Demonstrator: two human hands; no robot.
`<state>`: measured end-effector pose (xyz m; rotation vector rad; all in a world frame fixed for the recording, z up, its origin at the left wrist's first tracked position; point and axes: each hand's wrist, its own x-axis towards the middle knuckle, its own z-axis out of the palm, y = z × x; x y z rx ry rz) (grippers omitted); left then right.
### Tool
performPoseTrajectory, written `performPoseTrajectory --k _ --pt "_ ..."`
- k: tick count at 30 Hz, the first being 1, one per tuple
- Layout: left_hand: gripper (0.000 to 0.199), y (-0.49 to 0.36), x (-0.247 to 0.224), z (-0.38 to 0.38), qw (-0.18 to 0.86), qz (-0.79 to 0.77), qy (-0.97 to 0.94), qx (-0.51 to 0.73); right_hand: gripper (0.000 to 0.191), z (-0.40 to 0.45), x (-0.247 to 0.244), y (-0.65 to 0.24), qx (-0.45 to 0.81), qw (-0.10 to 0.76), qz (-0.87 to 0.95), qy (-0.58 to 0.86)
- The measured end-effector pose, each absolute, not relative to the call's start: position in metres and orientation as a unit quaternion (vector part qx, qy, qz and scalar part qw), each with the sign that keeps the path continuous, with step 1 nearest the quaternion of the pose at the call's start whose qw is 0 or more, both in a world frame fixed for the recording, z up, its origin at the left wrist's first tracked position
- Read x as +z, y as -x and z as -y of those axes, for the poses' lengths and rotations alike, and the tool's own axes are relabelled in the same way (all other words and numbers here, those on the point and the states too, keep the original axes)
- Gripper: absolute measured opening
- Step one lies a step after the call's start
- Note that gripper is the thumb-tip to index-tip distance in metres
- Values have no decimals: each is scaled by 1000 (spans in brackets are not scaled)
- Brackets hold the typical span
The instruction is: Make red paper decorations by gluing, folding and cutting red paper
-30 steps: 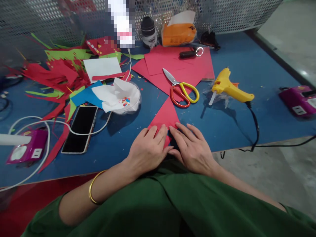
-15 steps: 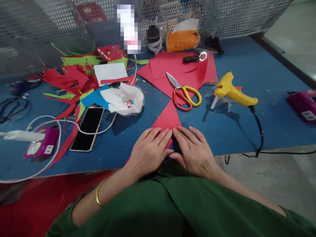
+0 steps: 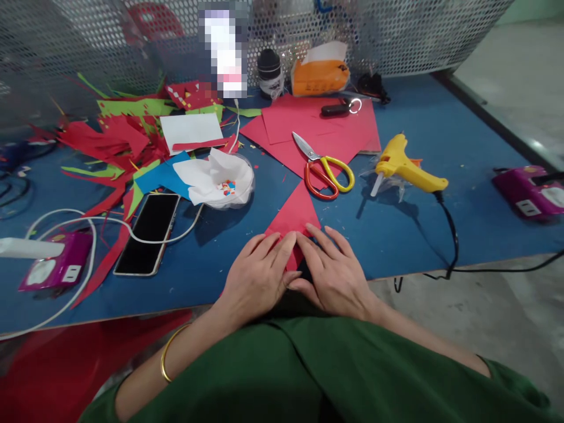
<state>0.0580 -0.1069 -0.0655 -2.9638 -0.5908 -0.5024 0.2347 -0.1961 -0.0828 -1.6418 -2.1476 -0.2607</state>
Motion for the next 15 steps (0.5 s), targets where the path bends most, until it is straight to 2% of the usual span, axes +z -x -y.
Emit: performPoseTrajectory --k 15 --pt "46 -58 -68 106 54 185 963 -189 79 193 -79 -239 -77 160 786 592"
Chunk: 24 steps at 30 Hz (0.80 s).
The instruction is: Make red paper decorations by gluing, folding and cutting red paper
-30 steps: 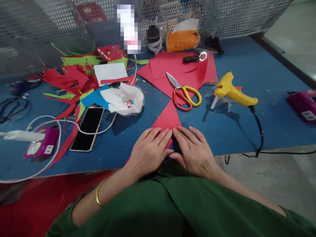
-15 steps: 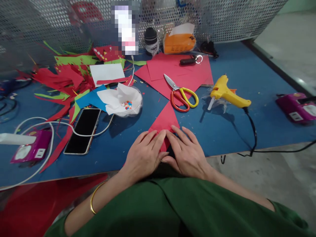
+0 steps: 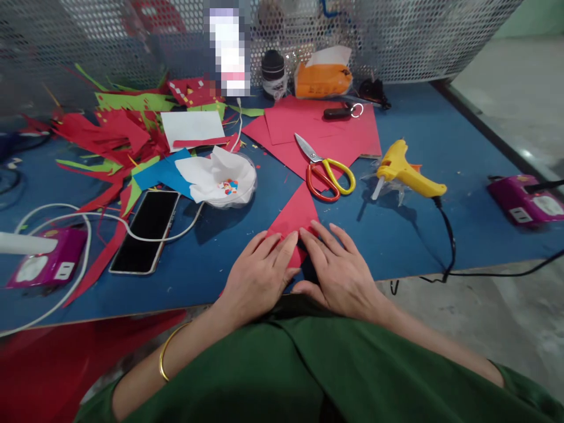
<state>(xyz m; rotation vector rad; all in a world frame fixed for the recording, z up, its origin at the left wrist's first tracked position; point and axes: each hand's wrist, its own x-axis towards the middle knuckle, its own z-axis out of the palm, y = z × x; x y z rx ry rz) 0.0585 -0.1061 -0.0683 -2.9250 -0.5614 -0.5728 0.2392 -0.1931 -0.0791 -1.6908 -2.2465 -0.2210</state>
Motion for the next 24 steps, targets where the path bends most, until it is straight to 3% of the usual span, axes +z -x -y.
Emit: performPoseTrajectory --k 18,24 --pt "42 -60 -69 106 55 187 959 -206 97 190 -78 -240 -76 159 770 614" --pt "42 -58 -70 107 61 182 961 -199 91 200 -82 -240 -70 184 801 565"
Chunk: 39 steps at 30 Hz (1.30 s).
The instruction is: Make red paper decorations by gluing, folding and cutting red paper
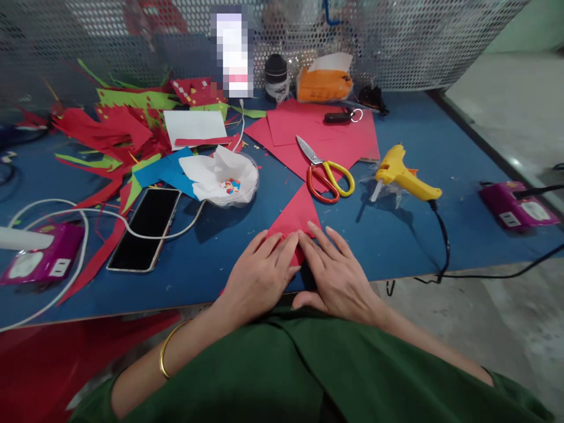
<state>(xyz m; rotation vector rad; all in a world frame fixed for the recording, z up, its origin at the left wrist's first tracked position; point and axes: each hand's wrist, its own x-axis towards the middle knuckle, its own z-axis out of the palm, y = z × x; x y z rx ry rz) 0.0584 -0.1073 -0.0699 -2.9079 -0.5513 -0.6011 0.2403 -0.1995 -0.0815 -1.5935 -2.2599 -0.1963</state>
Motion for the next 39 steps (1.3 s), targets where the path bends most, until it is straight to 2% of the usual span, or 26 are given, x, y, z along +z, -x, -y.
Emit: performPoseTrajectory --k 11,16,18,22,26,31,34,39 --pt "44 -61 -68 106 55 186 960 -200 87 202 -80 -246 -62 168 798 575" --pt "53 -58 -68 106 36 181 963 -195 80 205 -83 -247 -66 161 792 586" --pt "60 -55 -67 104 -9 202 959 -200 72 201 -82 -250 -77 157 794 582" --pt "62 -50 -64 98 -174 281 910 -252 33 181 -73 -264 -132 167 804 555" --pt "52 -48 -63 98 -251 331 861 -293 27 162 -63 -276 -192 126 831 506" --pt "52 -50 -67 107 -224 346 860 -301 39 157 -61 -273 -246 69 841 478" --pt "50 -53 -67 111 -181 346 871 -298 39 157 -61 -270 -252 88 836 480" --pt "27 -63 -50 108 -42 311 892 -326 33 157 -51 -265 -266 150 817 489"
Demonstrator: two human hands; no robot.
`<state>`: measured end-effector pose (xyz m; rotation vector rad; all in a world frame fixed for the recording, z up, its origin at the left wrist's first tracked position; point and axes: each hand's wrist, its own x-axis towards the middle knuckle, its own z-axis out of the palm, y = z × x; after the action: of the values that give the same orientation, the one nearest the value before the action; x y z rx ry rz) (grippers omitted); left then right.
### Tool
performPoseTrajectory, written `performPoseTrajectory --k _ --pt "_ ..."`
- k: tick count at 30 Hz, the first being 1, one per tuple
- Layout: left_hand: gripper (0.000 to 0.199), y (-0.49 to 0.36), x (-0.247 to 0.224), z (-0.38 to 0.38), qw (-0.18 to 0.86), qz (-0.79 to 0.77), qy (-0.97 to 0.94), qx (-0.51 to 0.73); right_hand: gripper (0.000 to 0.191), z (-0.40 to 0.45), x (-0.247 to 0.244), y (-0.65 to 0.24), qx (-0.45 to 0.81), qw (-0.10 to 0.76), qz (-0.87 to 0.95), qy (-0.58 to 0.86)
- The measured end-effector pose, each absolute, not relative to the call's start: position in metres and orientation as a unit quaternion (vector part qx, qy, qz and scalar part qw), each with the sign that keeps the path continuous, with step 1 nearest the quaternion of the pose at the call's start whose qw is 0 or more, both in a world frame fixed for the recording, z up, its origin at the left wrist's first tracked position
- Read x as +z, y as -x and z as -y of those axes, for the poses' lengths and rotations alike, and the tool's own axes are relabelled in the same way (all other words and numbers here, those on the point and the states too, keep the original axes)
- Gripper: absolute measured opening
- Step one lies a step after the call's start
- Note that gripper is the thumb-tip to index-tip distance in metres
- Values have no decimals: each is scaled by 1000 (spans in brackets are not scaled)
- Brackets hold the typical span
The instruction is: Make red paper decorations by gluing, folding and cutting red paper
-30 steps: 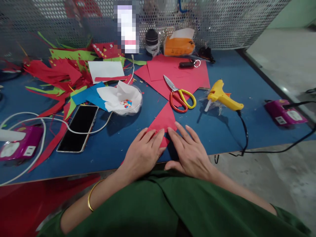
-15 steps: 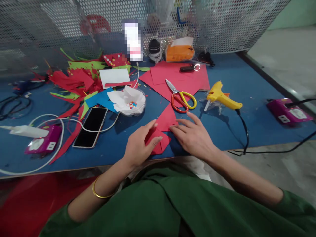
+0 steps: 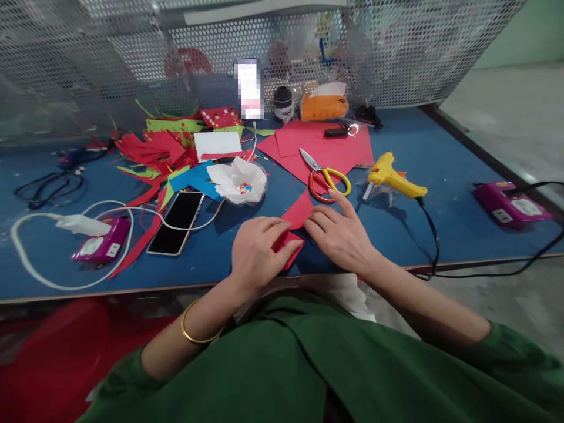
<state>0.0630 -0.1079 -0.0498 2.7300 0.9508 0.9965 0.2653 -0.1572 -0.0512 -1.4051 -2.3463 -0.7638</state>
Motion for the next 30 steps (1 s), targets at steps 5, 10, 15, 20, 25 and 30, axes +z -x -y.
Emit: performPoseTrajectory --k 5,10,15,20,25,30 --pt "22 -67 -25 100 -93 -256 -924 268 31 161 -38 -252 -278 195 798 498" --pt "24 -64 -17 90 -184 -180 -939 230 24 167 -28 -249 -241 256 783 513" --pt "25 -70 -8 75 -214 -54 -930 295 16 173 -15 -263 -222 320 769 507" --pt "21 -78 -6 69 -117 -157 -906 375 13 192 -14 -264 -367 244 724 530" --pt "18 -63 -34 85 3 -228 -901 370 15 207 -42 -256 -351 175 705 591" --pt "21 -63 -56 98 -85 -188 -940 270 21 209 -61 -251 -309 171 689 633"
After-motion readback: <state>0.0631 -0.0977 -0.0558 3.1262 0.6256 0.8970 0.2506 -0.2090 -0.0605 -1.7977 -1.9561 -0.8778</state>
